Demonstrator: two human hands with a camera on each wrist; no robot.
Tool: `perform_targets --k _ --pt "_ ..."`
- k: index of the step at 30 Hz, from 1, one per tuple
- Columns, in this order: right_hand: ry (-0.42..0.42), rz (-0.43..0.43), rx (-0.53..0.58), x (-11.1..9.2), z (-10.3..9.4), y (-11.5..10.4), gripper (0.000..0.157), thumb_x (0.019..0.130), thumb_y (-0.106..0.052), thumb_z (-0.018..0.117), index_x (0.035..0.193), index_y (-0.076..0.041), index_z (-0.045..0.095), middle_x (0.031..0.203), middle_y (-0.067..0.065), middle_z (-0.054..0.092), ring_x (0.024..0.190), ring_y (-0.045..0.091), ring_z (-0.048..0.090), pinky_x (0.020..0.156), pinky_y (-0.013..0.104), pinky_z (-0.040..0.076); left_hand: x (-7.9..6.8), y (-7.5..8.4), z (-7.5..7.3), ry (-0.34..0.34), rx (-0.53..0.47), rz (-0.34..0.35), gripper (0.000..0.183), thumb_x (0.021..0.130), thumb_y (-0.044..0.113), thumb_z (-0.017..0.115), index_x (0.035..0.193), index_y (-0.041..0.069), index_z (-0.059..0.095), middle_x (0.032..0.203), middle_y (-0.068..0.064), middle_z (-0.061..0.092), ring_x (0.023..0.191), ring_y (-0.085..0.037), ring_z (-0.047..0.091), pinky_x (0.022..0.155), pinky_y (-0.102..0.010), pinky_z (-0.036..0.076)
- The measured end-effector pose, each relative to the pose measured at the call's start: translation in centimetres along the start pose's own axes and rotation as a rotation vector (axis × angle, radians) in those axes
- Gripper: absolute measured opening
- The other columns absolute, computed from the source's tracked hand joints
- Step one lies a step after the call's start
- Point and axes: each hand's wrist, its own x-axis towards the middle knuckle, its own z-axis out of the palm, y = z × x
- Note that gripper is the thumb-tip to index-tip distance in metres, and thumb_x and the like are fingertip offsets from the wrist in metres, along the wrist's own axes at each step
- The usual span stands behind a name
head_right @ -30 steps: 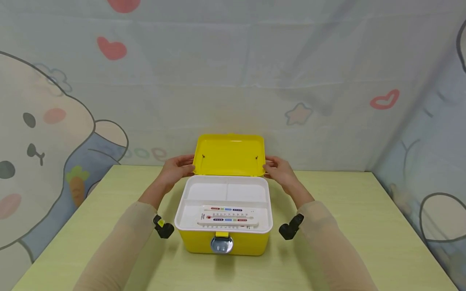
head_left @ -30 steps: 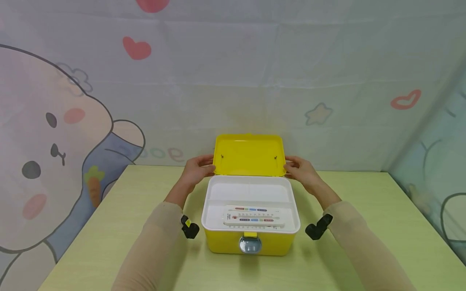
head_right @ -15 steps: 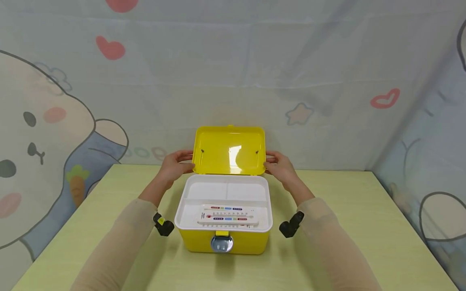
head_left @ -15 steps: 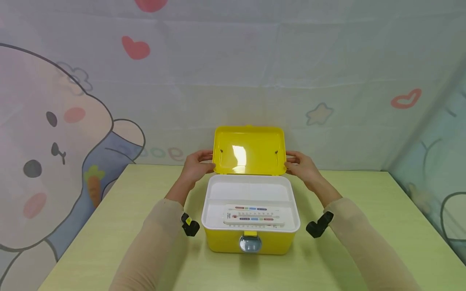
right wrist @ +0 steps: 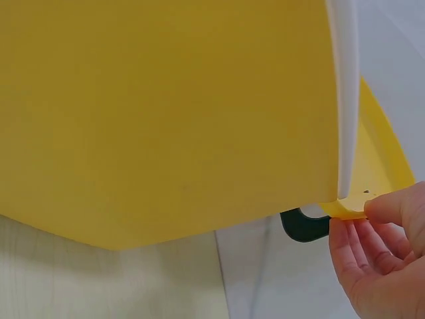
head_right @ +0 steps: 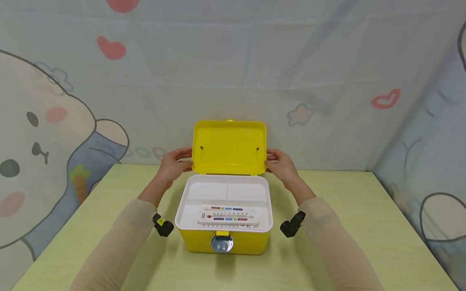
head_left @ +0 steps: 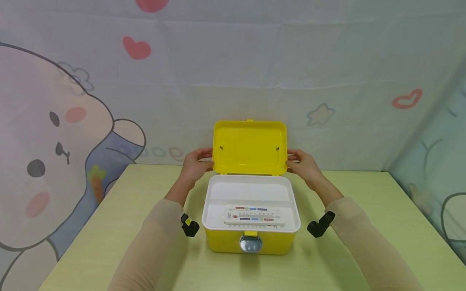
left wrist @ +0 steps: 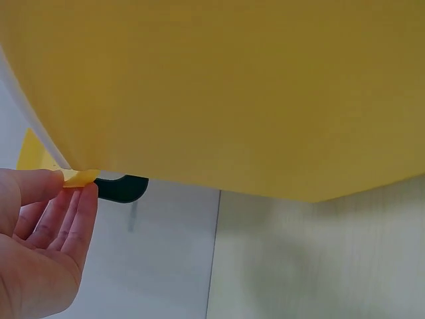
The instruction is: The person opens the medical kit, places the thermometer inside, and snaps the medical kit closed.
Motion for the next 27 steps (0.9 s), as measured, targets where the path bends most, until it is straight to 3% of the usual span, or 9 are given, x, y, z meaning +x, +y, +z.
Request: perform_targets --k 27 --pt "0.066 -0.051 -0.030 -1.8 -0.3 -1.7 0.033 0.091 -0.006 0.053 0.122 0.002 0.044 0.117 0.019 0.048 0.101 0.031 0.055 0.088 0.039 0.050 -1.5 1.7 -0.2 0.064 0.055 0.108 0.032 0.084 0.000 0.061 0.116 0.005 0.056 0.110 -0.014 0.059 0.094 -0.027 0.062 0.076 -0.032 0.055"
